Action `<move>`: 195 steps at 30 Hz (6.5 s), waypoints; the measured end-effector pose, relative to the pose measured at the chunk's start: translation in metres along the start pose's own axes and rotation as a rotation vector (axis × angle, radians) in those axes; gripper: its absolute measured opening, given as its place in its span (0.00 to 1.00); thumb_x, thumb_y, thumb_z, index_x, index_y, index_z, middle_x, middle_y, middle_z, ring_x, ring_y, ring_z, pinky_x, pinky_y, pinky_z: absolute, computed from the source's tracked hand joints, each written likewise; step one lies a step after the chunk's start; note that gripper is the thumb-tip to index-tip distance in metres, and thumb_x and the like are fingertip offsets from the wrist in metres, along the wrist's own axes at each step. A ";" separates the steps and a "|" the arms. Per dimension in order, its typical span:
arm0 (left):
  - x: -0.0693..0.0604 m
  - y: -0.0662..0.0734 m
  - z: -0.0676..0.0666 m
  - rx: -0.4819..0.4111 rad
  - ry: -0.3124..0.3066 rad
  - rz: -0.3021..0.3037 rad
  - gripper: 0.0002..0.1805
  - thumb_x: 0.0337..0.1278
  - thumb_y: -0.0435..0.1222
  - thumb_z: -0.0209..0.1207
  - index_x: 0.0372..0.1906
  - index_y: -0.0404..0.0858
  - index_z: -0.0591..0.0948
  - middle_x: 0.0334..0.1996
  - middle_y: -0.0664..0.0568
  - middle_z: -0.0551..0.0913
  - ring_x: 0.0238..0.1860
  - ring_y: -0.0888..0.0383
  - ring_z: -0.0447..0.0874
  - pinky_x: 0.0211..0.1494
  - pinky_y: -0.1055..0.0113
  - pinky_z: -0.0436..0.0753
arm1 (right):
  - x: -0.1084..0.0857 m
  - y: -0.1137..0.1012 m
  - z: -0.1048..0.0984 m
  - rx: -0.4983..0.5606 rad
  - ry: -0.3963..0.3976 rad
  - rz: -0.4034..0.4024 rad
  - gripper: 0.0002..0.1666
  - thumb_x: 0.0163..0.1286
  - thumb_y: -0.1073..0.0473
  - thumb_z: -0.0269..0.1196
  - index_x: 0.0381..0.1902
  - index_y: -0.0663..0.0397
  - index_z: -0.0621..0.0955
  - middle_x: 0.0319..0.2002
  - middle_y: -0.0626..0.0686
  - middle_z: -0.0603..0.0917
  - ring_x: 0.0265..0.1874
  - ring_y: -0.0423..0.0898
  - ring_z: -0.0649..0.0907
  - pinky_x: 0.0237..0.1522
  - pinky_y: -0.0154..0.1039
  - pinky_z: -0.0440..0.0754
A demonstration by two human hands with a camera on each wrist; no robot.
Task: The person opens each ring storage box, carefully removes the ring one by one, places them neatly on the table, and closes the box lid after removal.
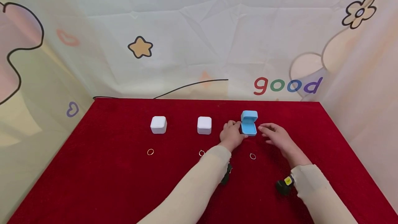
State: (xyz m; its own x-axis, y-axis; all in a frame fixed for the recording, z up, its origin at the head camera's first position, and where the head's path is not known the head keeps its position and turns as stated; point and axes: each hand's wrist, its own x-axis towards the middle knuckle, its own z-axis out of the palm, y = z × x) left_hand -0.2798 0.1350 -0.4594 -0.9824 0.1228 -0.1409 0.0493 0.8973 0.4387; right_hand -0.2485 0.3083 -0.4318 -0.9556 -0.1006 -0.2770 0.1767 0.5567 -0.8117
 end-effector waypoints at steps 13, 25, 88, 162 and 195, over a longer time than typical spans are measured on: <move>0.004 0.000 0.003 0.000 0.003 -0.013 0.32 0.63 0.53 0.65 0.71 0.55 0.74 0.63 0.60 0.75 0.59 0.64 0.71 0.55 0.72 0.79 | 0.015 -0.007 0.005 0.114 0.029 0.027 0.46 0.82 0.38 0.41 0.79 0.71 0.52 0.76 0.75 0.60 0.70 0.67 0.70 0.45 0.25 0.82; 0.003 0.001 0.001 0.007 -0.006 -0.005 0.31 0.65 0.53 0.64 0.72 0.54 0.74 0.62 0.59 0.75 0.59 0.63 0.71 0.55 0.72 0.79 | 0.031 -0.009 0.008 0.144 0.011 0.028 0.49 0.81 0.34 0.38 0.81 0.68 0.49 0.77 0.73 0.59 0.74 0.68 0.66 0.54 0.28 0.83; 0.004 0.002 0.002 0.033 0.001 -0.013 0.30 0.65 0.54 0.64 0.70 0.55 0.75 0.61 0.60 0.75 0.58 0.64 0.71 0.53 0.72 0.80 | 0.049 -0.016 0.010 0.017 -0.086 -0.011 0.44 0.86 0.42 0.29 0.78 0.77 0.45 0.75 0.80 0.55 0.75 0.74 0.60 0.78 0.64 0.60; 0.005 0.003 0.006 0.009 0.043 -0.012 0.28 0.62 0.53 0.66 0.67 0.54 0.79 0.59 0.59 0.77 0.56 0.64 0.72 0.50 0.72 0.79 | 0.038 -0.003 0.010 0.051 -0.135 -0.104 0.36 0.86 0.55 0.38 0.81 0.68 0.41 0.78 0.78 0.46 0.77 0.76 0.48 0.77 0.73 0.48; 0.005 0.002 0.004 0.037 0.024 -0.010 0.30 0.63 0.55 0.65 0.68 0.54 0.77 0.60 0.59 0.76 0.56 0.64 0.72 0.52 0.72 0.80 | 0.039 0.010 0.007 0.041 -0.193 -0.209 0.38 0.82 0.62 0.49 0.80 0.68 0.46 0.76 0.76 0.50 0.74 0.74 0.54 0.75 0.72 0.56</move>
State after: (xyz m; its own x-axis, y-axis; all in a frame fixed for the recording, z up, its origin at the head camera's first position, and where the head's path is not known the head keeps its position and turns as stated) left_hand -0.2836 0.1396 -0.4628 -0.9869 0.1040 -0.1233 0.0458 0.9136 0.4040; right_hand -0.2823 0.3040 -0.4541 -0.9104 -0.3671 -0.1907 -0.0067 0.4740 -0.8805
